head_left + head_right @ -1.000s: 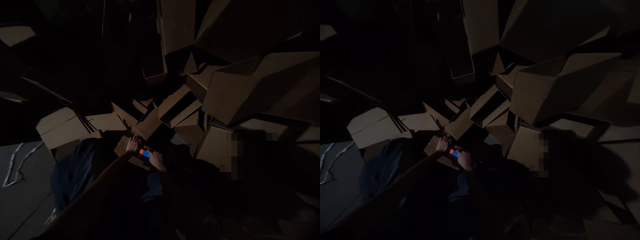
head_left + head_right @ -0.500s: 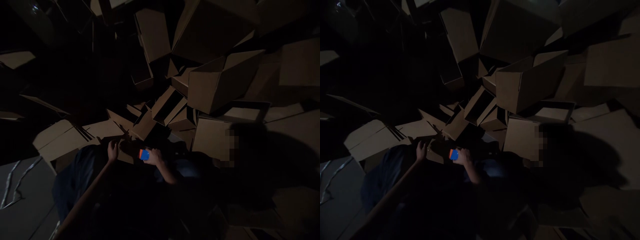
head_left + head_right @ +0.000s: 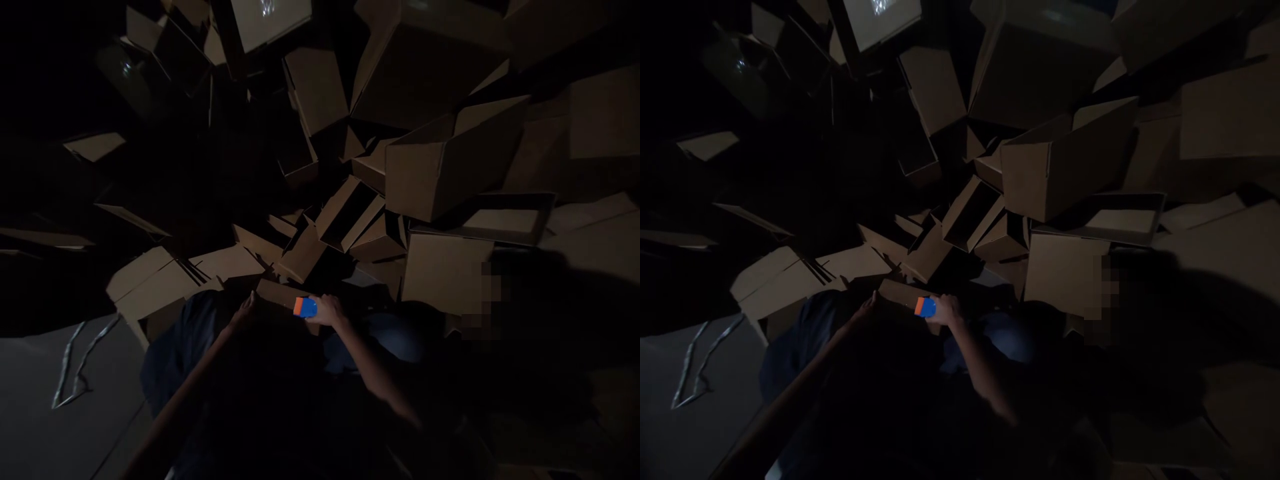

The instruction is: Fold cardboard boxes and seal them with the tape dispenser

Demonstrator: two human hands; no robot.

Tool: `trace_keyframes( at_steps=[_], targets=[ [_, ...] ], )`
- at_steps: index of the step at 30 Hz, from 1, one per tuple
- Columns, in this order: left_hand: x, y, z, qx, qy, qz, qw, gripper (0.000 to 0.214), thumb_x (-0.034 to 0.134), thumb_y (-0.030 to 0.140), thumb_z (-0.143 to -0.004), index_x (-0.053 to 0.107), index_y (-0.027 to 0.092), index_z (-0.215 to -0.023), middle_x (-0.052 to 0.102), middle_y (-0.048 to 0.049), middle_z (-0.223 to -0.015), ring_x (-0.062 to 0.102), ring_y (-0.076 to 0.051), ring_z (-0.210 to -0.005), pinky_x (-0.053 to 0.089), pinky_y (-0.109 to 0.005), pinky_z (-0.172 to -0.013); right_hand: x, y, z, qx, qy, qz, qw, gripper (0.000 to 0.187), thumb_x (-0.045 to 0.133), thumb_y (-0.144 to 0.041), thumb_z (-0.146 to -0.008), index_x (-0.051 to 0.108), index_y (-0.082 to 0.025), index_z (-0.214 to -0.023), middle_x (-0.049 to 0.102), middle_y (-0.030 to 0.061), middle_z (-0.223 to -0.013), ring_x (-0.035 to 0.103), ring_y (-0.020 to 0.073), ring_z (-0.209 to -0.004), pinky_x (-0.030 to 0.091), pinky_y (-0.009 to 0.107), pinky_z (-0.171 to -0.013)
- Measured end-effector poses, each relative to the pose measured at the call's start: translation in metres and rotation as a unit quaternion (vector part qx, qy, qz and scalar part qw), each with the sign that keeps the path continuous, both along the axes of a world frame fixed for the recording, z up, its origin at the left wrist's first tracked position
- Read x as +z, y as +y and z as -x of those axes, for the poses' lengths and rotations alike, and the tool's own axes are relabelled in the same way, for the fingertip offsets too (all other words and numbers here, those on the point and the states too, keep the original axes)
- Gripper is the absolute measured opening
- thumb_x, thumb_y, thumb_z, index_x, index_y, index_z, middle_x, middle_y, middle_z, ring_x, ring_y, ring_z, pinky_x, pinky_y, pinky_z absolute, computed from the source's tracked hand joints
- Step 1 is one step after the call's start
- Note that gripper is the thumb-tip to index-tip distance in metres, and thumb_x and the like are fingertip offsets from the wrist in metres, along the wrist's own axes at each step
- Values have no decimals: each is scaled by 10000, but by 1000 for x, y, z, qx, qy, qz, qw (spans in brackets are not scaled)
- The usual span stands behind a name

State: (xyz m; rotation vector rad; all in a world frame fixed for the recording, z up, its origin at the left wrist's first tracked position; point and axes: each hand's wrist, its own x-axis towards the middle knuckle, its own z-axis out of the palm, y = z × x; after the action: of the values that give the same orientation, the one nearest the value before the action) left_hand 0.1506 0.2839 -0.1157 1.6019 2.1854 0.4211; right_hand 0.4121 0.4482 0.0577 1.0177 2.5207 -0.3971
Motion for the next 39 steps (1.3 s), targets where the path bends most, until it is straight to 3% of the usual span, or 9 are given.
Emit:
trace_keyframes(
  at_steps=[3,7,12,16,26,31,34,37,39],
  targets=[
    [-2,-2,-17,8,61,-15,998,943,617,388,-842,205,-27,-1582,389,-331,-1530,395,-421,-1435,412,-514,-1116,0,-3,-1,-4,1,-6,1000,641,741,-563,-726,641,-278,-1291,755,118,-1103,719,313,-1037,524,353,-849],
    [17,11,-32,-3,163,-18,986,779,494,267,-886,254,86,-1604,243,-244,-1629,250,-379,-1515,288,-594,-1175,-2,-6,-3,-10,8,-13,1000,628,743,-572,-717,655,-272,-1261,758,116,-1089,723,318,-1028,529,359,-842],
    [41,49,-42,-182,202,6,962,899,623,308,-804,262,106,-1603,169,-215,-1649,162,-363,-1541,175,-536,-1231,-3,-8,-3,-10,6,-22,1000,667,737,-562,-718,624,-286,-1315,758,108,-1081,723,314,-1024,531,371,-849],
    [37,65,-47,-199,199,15,960,785,546,281,-863,296,177,-1600,255,-196,-1637,224,-361,-1527,174,-559,-1222,-1,-9,-2,-18,6,-24,1000,669,744,-559,-715,624,-295,-1318,756,104,-1104,719,306,-1043,528,357,-857],
    [29,63,-14,-287,197,-8,937,992,713,446,-724,299,226,-1598,241,-196,-1649,176,-391,-1528,100,-587,-1207,-2,-25,9,-53,6,-2,999,684,747,-553,-721,609,-288,-1336,725,110,-1184,691,307,-1111,515,358,-908],
    [20,73,-4,-267,145,45,952,1102,816,575,-614,392,200,-1559,288,-242,-1618,251,-460,-1484,176,-626,-1170,-5,-32,13,-54,7,-1,999,641,732,-517,-727,618,-280,-1311,731,118,-1156,701,313,-1082,525,362,-874],
    [21,93,-1,-264,131,60,954,943,760,622,-675,518,187,-1476,423,-228,-1548,413,-432,-1404,330,-574,-1124,-4,-34,12,-48,9,-2,999,563,720,-427,-736,628,-283,-1272,751,110,-1089,721,306,-1034,532,349,-829],
    [25,113,-8,-204,109,25,972,560,541,442,-906,591,174,-1395,551,-184,-1453,516,-324,-1342,407,-472,-1100,-3,-36,13,-49,24,-2,998,526,736,-430,-721,647,-275,-1216,760,107,-1059,730,309,-1003,534,340,-806],
    [26,120,-21,-133,102,-18,986,481,439,281,-937,601,146,-1369,588,-185,-1415,526,-296,-1337,395,-479,-1115,-4,-37,13,-52,32,-2,998,554,746,-488,-714,648,-268,-1213,765,110,-1041,733,319,-989,536,349,-803]
  ],
)
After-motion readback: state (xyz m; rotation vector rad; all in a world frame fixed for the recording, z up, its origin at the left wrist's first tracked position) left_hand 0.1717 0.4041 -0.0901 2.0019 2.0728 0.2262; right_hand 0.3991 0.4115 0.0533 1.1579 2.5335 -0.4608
